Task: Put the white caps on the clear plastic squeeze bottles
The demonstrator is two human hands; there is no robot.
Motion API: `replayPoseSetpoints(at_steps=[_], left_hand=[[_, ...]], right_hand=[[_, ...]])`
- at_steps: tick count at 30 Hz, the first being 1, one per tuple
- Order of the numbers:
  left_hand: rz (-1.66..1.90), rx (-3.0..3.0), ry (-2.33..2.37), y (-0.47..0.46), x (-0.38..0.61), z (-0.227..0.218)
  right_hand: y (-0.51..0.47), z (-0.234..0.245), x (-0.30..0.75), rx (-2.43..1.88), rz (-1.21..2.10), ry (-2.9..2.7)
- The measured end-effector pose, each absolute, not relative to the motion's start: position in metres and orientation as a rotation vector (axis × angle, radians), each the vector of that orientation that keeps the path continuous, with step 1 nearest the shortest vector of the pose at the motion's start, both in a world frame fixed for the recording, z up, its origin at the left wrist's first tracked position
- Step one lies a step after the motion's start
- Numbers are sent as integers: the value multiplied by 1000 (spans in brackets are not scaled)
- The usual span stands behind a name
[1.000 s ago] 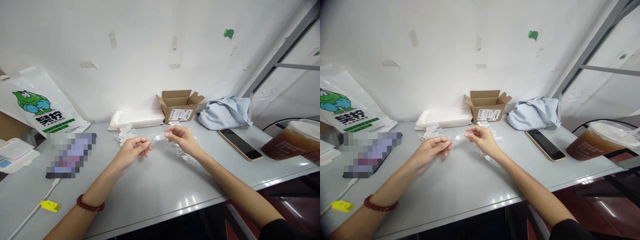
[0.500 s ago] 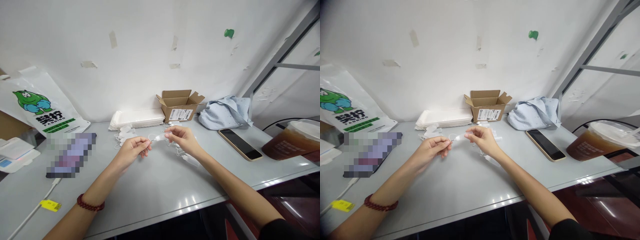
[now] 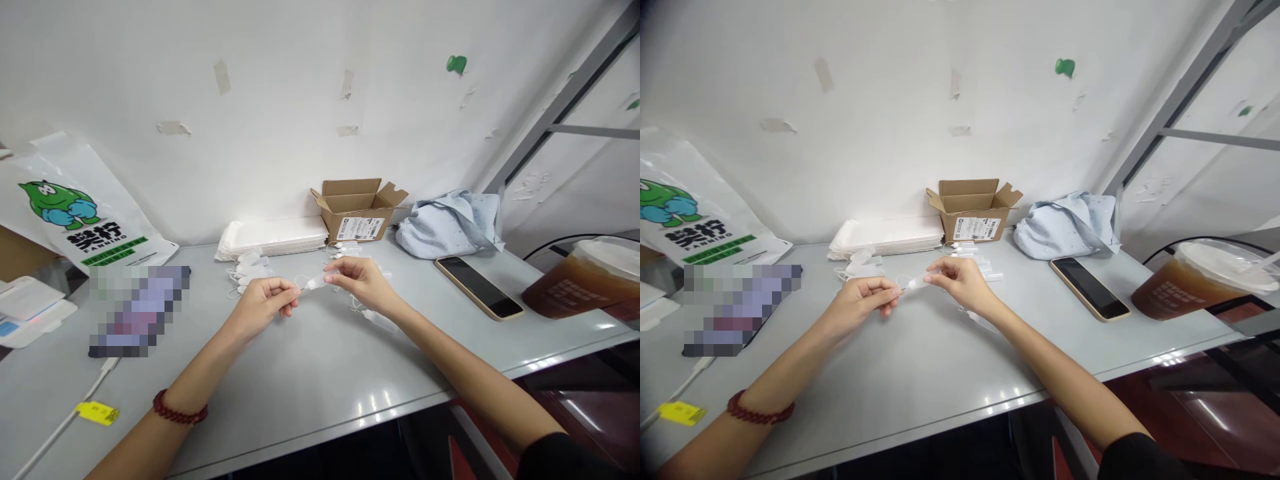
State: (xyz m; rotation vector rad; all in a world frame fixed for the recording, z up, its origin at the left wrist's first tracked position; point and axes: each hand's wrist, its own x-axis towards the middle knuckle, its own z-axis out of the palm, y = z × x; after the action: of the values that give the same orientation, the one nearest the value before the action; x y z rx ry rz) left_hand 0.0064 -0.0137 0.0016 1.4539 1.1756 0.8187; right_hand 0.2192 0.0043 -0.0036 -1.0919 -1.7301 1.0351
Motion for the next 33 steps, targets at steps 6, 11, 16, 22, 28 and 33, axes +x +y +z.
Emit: replayPoseSetpoints(at_steps=[6, 11, 16, 22, 28, 33], left_hand=[[738, 1493, 1158, -14, 6, 2], [732, 1484, 1162, -14, 7, 0], [734, 1479, 1170, -14, 7, 0], [731, 1469, 1164, -15, 8, 2], [744, 1457, 1124, -16, 9, 3], [757, 1455, 1082, -18, 10, 5]], right_hand=[[5, -3, 222, -1072, 1042, -1823], [6, -5, 222, -1068, 1070, -1836], [4, -5, 219, -1058, 1087, -1835], [1, -2, 217, -1056, 1095, -1833], [3, 2, 222, -1060, 1081, -1814], [3, 8, 226, -1058, 1100, -1777]])
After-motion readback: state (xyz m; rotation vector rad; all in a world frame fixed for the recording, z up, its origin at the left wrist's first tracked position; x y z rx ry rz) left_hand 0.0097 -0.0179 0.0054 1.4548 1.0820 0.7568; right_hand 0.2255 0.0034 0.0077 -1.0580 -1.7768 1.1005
